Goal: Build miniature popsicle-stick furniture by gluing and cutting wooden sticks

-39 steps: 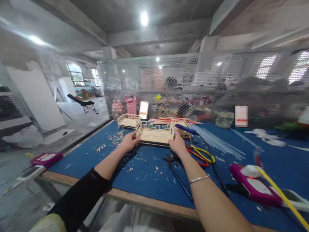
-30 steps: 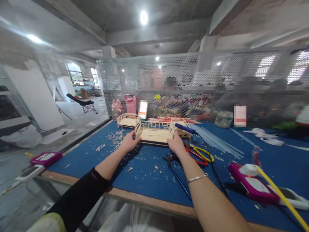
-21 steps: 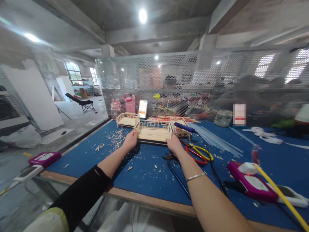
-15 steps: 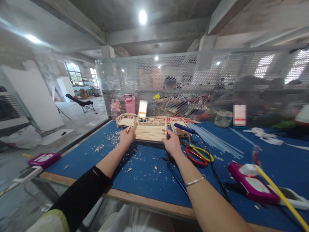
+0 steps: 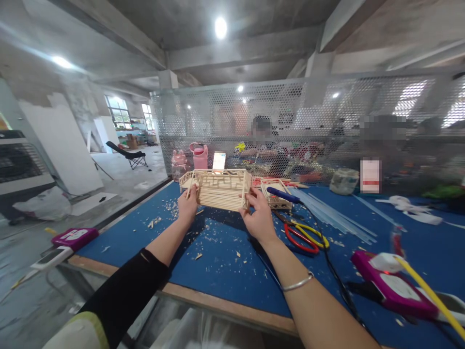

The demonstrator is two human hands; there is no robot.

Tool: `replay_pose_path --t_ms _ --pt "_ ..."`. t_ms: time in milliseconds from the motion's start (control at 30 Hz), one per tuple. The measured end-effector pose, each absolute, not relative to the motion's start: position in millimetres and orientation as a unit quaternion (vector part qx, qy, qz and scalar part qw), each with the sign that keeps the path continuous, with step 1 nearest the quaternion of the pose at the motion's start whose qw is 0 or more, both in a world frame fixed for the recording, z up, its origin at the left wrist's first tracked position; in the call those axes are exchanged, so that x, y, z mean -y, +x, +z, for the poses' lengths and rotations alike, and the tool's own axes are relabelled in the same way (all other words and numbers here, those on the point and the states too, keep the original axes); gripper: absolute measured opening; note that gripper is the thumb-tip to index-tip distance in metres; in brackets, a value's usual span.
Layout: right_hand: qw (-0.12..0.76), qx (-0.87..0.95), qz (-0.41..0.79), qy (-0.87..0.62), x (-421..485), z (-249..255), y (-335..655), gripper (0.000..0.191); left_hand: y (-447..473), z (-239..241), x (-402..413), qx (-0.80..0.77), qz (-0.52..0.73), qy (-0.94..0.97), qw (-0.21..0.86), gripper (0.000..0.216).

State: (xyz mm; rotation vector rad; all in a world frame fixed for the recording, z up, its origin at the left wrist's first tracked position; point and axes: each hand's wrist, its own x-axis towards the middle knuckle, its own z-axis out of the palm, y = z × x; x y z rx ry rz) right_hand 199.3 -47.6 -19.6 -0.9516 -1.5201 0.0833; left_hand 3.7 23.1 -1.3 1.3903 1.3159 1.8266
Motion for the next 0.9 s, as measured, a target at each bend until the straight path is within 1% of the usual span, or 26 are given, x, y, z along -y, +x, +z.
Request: replay_pose_path --t_ms 67,133,200,267,300,367,433,500,567,667,733,800,900 --pt "0.625 0.66 0.034 -0.415 49.0 -17.6 197.9 0.035 3.2 0.3 -22.9 -0.477 0.673 0.503 0.259 0.037" --pt "0.64 0.644 0.061 -0.415 49.1 -15.7 198.7 0.034 2.8 2.7 -22.5 -0.456 0.68 0.502 0.28 0.039" --pt "0.664 0.603 0.113 -0.427 47.4 -13.9 202.8 0.033 2.0 6.6 -20.8 -0.406 0.689 0.5 0.332 0.054" --pt "0.685 0.538 0.187 -0.454 43.9 -12.8 209.7 0.033 0.6 12.4 -16.9 -0.347 0.684 0.493 0.411 0.067" --pt "0.691 0.506 0.223 -0.466 41.6 -12.8 213.4 0.034 -0.5 15.9 -14.2 -0.325 0.677 0.48 0.453 0.068" --pt "0.694 0.457 0.282 -0.48 36.4 -14.2 220.2 0.033 -2.8 22.8 -8.1 -0.307 0.662 0.445 0.52 0.061" --pt "0.695 0.426 0.315 -0.486 31.2 -17.2 224.6 0.026 -4.8 27.9 -3.3 -0.307 0.649 0.416 0.558 0.057" --pt "0.692 0.395 0.352 -0.491 27.6 -20.5 226.8 0.019 -5.9 29.5 -1.8 -0.317 0.644 0.408 0.564 0.052" --pt "0.68 0.373 0.392 -0.495 26.3 -22.7 228.0 0.017 -6.5 27.7 -3.6 -0.337 0.654 0.412 0.536 0.046" --pt "0.661 0.351 0.444 -0.493 27.9 -22.7 230.3 0.02 -6.9 22.3 -7.4 -0.367 0.682 0.442 0.453 0.04" --pt "0.654 0.341 0.467 -0.488 29.4 -20.9 232.2 0.024 -5.9 19.5 -6.2 -0.355 0.679 0.481 0.427 0.041" --pt "0.655 0.335 0.481 -0.477 30.1 -18.7 233.5 0.026 -2.5 18.0 -0.3 -0.309 0.645 0.527 0.459 0.046" --pt "0.665 0.335 0.489 -0.454 29.8 -15.9 232.8 0.023 6.2 16.4 13.2 -0.238 0.542 0.595 0.543 0.054"
